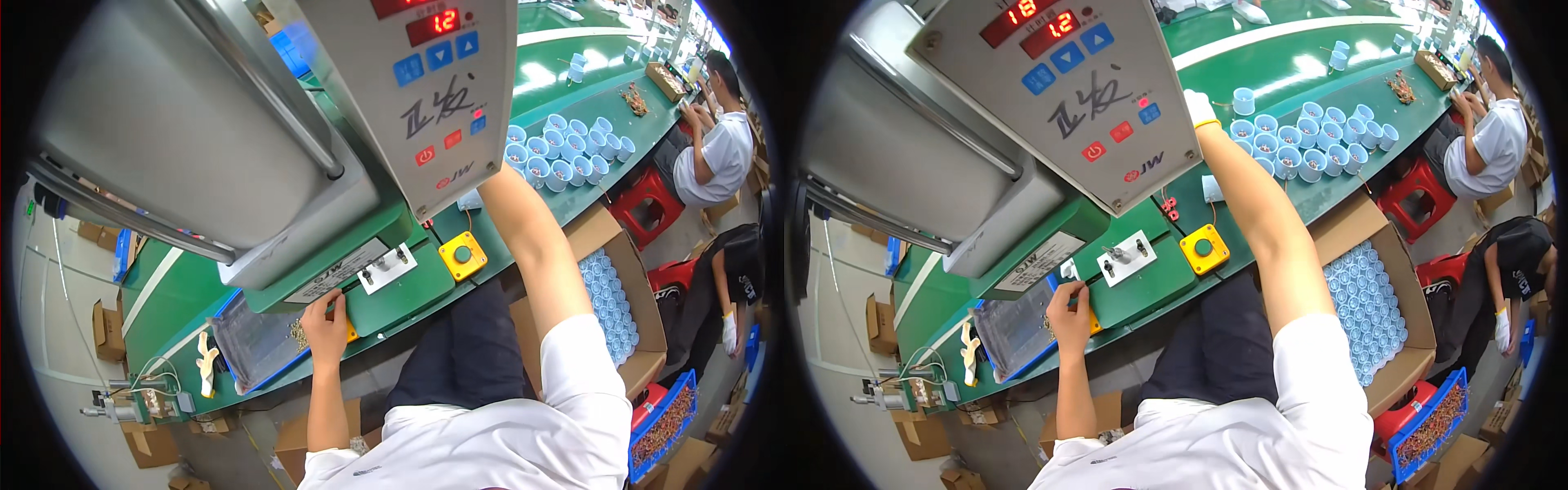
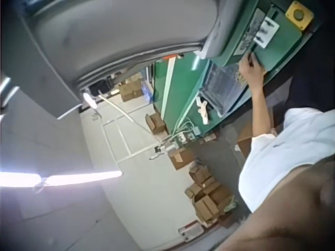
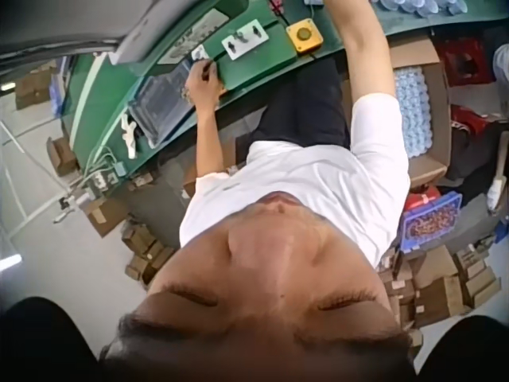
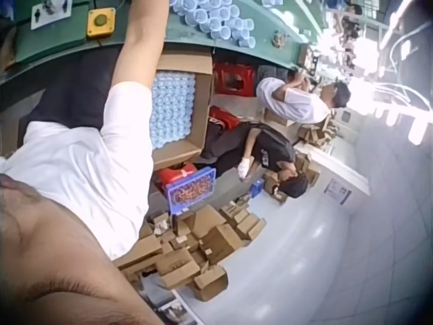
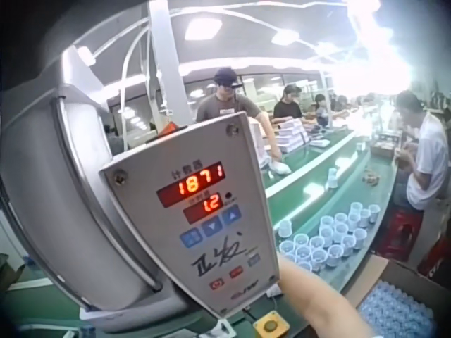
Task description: The worker is manually assembling small metal components into light blue plastic cups using an industrial press machine on a production line.
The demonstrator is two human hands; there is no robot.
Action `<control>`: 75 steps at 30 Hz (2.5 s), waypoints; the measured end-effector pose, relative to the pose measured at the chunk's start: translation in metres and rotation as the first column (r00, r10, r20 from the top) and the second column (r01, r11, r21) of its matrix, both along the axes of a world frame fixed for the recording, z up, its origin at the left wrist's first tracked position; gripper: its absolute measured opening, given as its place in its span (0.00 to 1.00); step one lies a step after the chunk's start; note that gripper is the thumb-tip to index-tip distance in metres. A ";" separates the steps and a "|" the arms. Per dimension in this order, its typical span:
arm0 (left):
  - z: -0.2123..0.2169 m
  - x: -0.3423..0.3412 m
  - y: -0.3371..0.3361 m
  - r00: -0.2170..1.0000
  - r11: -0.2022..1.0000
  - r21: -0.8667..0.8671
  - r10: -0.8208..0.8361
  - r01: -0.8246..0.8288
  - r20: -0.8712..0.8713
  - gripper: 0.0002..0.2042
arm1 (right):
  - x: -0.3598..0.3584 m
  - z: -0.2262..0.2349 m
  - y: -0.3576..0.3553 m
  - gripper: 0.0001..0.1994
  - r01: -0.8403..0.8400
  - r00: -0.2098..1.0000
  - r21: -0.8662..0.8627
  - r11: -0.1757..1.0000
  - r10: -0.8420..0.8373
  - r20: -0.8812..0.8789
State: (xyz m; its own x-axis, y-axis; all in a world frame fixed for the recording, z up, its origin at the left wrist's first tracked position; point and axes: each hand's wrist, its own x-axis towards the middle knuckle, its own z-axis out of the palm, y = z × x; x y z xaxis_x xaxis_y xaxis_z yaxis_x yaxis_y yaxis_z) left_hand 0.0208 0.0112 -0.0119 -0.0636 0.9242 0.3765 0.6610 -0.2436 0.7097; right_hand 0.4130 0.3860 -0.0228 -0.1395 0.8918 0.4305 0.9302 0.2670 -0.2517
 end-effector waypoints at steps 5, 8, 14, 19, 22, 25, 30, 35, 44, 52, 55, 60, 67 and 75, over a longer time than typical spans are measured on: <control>0.006 -0.041 -0.036 0.987 0.987 0.010 0.158 -0.158 -0.002 0.07 | -0.064 0.066 -0.189 0.13 -0.111 0.951 0.367 0.924 0.205 -0.231; 0.008 -0.025 -0.018 0.996 0.997 0.024 0.080 -0.079 -0.039 0.06 | -0.028 0.045 -0.255 0.14 0.104 0.989 0.321 0.941 -0.063 -0.135; 0.011 -0.020 -0.022 0.999 0.999 0.041 0.018 -0.020 0.049 0.05 | -0.056 0.039 -0.282 0.13 0.171 0.985 0.153 0.973 -0.169 -0.027; 0.005 -0.015 -0.016 0.999 0.999 0.037 0.003 -0.005 0.039 0.05 | -0.064 0.013 -0.272 0.10 0.156 0.977 0.259 0.953 -0.111 -0.180; 0.018 -0.033 -0.028 0.998 0.997 0.060 0.054 -0.056 0.034 0.05 | -0.101 0.056 -0.309 0.09 0.111 0.833 0.388 0.915 0.127 -0.538; 0.015 -0.027 -0.019 0.998 0.999 0.019 0.025 -0.026 0.051 0.05 | -0.140 0.079 -0.341 0.11 -0.113 0.571 0.464 0.878 0.440 -0.693; 0.009 -0.019 -0.018 0.998 0.999 0.023 0.027 -0.028 0.062 0.05 | -0.187 0.080 -0.348 0.21 -0.228 0.633 0.420 0.878 0.462 -0.622; 0.009 -0.019 -0.022 0.999 0.999 0.038 0.038 -0.039 0.037 0.06 | -0.199 0.083 -0.346 0.28 -0.150 0.772 0.358 0.922 0.335 -0.540; 0.015 -0.030 -0.025 1.000 0.995 0.098 0.021 -0.023 0.022 0.05 | -0.195 0.115 -0.341 0.22 -0.257 0.849 0.123 0.958 0.285 -0.445; -0.027 -0.034 -0.080 0.985 0.906 0.422 0.053 0.023 -0.167 0.07 | -0.075 -0.042 -0.358 0.10 -0.119 0.869 0.526 0.842 0.345 -0.355; -0.022 -0.041 -0.090 0.966 0.897 0.442 0.125 -0.013 -0.225 0.06 | -0.084 -0.017 -0.358 0.09 -0.204 0.888 0.490 0.848 0.371 -0.273; -0.009 -0.035 -0.084 0.938 0.893 0.444 0.216 -0.078 -0.271 0.05 | -0.073 -0.033 -0.338 0.12 -0.234 0.873 0.454 0.860 0.391 -0.291; 0.021 -0.024 -0.051 0.968 0.907 0.415 0.160 -0.068 -0.192 0.05 | -0.075 -0.049 -0.331 0.20 -0.149 0.667 0.285 0.947 0.309 -0.678; 0.010 -0.009 -0.026 0.985 0.962 0.247 0.142 -0.113 -0.102 0.07 | -0.072 -0.054 -0.332 0.19 -0.167 0.705 0.270 0.948 0.306 -0.640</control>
State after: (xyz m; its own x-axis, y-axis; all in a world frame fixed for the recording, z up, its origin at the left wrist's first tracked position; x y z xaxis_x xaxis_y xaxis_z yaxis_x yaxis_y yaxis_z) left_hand 0.0120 -0.0146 -0.0014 -0.1173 0.7935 0.5971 0.7727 -0.3048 0.5568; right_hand 0.3412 0.0536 -0.0764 0.0500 0.7668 0.6399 0.4373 0.5592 -0.7043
